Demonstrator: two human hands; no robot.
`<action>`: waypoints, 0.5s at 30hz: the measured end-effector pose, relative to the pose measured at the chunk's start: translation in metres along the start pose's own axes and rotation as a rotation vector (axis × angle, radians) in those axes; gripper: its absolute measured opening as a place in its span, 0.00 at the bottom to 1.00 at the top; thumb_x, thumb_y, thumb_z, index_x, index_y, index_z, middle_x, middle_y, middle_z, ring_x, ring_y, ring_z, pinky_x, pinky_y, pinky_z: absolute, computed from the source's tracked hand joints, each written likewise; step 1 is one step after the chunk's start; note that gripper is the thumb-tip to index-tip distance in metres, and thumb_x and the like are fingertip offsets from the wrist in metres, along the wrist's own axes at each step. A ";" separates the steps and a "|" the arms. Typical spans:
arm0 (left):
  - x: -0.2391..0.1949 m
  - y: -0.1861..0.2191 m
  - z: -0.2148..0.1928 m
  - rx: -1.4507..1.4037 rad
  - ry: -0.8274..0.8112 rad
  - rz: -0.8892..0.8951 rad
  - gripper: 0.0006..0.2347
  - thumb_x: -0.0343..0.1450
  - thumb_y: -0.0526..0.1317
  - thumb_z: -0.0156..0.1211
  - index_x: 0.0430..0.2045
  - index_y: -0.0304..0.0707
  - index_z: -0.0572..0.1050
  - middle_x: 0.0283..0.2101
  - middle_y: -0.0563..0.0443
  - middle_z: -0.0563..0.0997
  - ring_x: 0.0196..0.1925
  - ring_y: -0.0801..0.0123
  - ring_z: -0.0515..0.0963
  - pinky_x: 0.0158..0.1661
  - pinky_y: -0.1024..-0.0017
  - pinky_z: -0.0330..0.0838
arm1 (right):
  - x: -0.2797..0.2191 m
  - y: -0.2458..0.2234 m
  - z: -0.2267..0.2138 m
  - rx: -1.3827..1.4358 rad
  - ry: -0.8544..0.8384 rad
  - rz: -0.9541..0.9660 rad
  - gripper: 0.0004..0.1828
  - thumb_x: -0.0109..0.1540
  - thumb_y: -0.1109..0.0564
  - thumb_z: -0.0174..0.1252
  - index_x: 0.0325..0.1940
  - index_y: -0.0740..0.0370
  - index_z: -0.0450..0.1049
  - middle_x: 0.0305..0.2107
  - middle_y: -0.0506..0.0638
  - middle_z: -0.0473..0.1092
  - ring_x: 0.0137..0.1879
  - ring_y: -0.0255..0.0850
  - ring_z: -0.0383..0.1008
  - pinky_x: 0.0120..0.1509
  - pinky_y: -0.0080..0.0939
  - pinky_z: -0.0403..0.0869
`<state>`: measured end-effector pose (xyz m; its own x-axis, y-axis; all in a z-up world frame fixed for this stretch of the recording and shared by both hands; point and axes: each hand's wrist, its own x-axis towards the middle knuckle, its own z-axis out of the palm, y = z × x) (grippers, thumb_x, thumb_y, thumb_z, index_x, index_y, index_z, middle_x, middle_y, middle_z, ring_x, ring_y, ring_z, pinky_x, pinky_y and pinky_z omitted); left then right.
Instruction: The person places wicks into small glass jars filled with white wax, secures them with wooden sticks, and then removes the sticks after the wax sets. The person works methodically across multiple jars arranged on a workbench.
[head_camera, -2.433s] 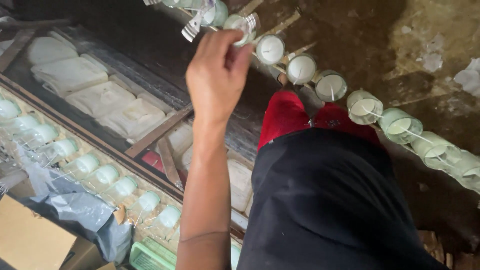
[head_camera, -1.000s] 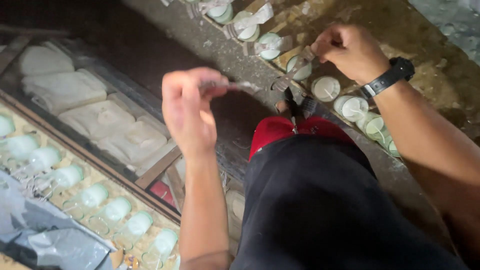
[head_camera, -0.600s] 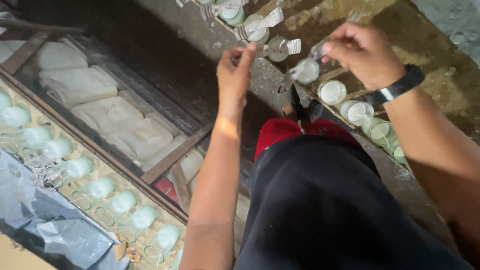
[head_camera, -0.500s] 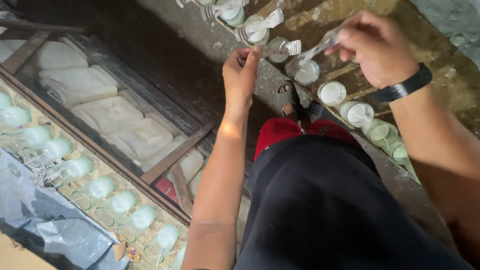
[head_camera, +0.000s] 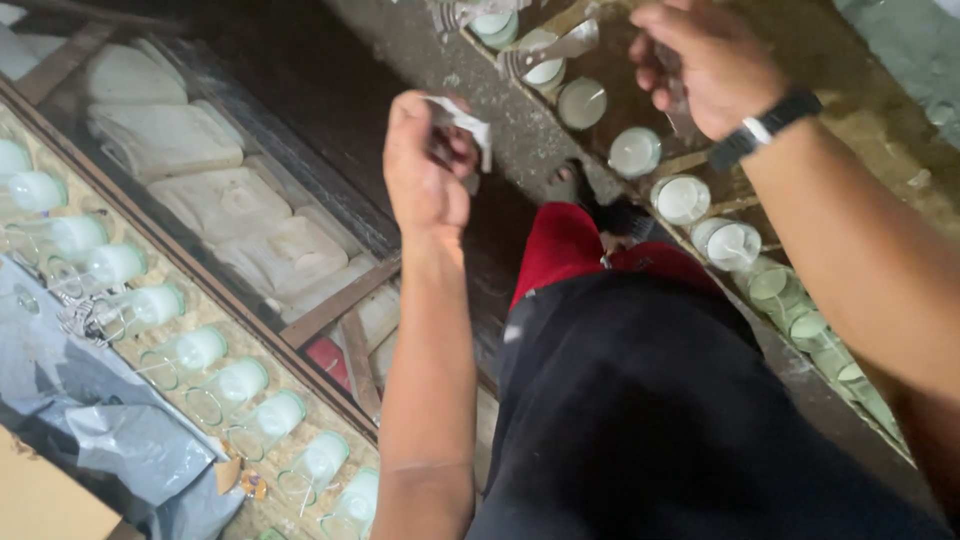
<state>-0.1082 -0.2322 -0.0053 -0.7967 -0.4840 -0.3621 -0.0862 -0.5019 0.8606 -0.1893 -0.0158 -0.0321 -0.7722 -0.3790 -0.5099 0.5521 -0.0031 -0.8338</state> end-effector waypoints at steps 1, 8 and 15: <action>0.005 0.000 -0.007 -0.004 0.000 0.002 0.03 0.62 0.36 0.43 0.16 0.43 0.62 0.21 0.46 0.73 0.14 0.77 0.62 0.12 0.85 0.47 | 0.008 0.005 0.007 -0.004 -0.001 -0.002 0.06 0.62 0.48 0.46 0.34 0.48 0.61 0.25 0.38 0.62 0.26 0.25 0.62 0.22 0.20 0.60; 0.059 0.005 -0.027 0.034 -0.014 -0.122 0.09 0.63 0.46 0.47 0.16 0.45 0.63 0.15 0.55 0.63 0.13 0.77 0.61 0.12 0.82 0.50 | 0.045 -0.008 0.036 -0.403 0.094 -0.005 0.04 0.60 0.57 0.50 0.39 0.54 0.66 0.30 0.44 0.66 0.29 0.27 0.64 0.22 0.23 0.60; 0.110 0.004 -0.039 0.409 -0.099 -0.104 0.07 0.58 0.41 0.59 0.20 0.40 0.69 0.15 0.56 0.67 0.14 0.80 0.63 0.19 0.78 0.71 | 0.063 -0.007 0.030 -0.059 0.042 -0.134 0.06 0.61 0.59 0.47 0.42 0.57 0.64 0.34 0.48 0.67 0.33 0.29 0.66 0.27 0.20 0.64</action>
<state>-0.1729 -0.3161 -0.0557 -0.8230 -0.3647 -0.4355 -0.3835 -0.2090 0.8996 -0.2322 -0.0674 -0.0521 -0.8510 -0.3400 -0.4002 0.4244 0.0035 -0.9055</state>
